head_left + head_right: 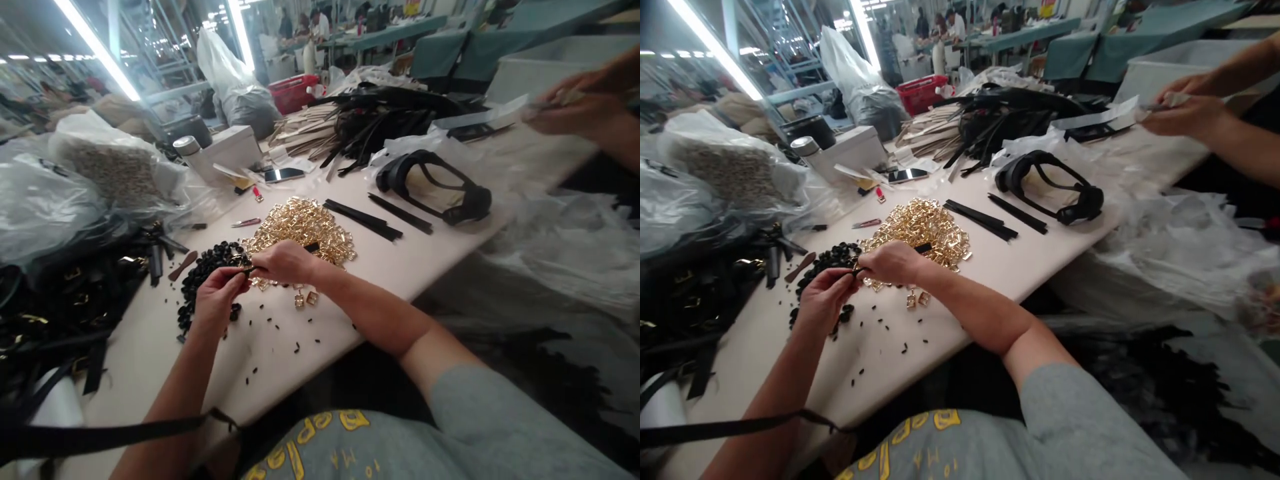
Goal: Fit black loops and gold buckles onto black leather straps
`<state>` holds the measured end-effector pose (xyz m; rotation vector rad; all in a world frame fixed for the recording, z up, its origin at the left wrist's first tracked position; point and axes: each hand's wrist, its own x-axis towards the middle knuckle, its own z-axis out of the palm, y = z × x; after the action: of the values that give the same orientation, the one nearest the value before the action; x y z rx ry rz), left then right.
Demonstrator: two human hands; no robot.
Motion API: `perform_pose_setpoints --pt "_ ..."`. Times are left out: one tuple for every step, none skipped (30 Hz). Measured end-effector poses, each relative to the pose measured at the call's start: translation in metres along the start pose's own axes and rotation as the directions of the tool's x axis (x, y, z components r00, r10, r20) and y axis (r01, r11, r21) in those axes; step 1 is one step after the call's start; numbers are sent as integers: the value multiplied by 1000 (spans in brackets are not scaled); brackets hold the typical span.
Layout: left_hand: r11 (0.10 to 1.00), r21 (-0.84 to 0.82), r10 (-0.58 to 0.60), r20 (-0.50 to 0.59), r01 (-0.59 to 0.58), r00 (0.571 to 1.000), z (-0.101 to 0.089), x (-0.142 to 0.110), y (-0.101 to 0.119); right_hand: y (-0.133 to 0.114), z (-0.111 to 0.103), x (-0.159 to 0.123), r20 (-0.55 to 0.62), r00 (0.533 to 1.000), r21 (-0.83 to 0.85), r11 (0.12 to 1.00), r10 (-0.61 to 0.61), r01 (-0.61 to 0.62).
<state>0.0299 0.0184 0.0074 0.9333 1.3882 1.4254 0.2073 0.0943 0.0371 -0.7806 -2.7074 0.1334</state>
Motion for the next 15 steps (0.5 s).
perform_pose_setpoints --pt "1000 8 11 5 -11 1000 0 5 5 4 -1 0 -31 999 -6 1000 14 -14" --pt "1000 16 19 10 -19 1000 0 10 9 8 -1 0 -64 998 -11 1000 28 -29" --pt "999 35 25 15 -25 1000 0 16 14 12 -1 1 -96 994 -16 999 50 -52" --pt "997 70 30 26 -31 999 -1 21 17 16 -2 1 -125 989 -20 997 76 -79" --pt "991 128 34 44 -39 998 -2 26 20 20 -2 1 -147 983 -22 993 108 -112" --pt "978 200 41 63 -53 997 -5 30 20 24 -2 1 -165 976 -23 989 140 -146" --pt "957 282 48 88 -71 995 -7 34 20 27 -3 1 -180 969 -23 984 170 -177" --pt "927 365 50 119 -91 992 -10 36 18 30 -3 1 -191 962 -22 979 196 -204" --pt "889 444 45 157 -111 987 -13 38 16 33 -3 1 -198 955 -18 973 220 -228" --pt "845 518 39 194 -136 980 -16 39 13 35 -4 0 -205 950 -14 970 236 -244" --pt "791 588 35 232 -169 972 -18 39 10 37 -4 0 -211 946 -10 967 247 -254" --pt "726 653 42 272 -216 961 -20 39 8 38 -3 0 -217 944 -7 966 249 -257" --pt "651 707 59 317 -277 947 -20 38 6 38 -3 0 -220 943 -8 966 250 -258" --pt "571 746 84 363 -344 928 -20 37 5 39 -3 0 -221 943 -11 966 249 -257" --pt "486 771 109 414 -412 904 -18 36 4 39 -2 0 -219 944 -16 967 246 -255"
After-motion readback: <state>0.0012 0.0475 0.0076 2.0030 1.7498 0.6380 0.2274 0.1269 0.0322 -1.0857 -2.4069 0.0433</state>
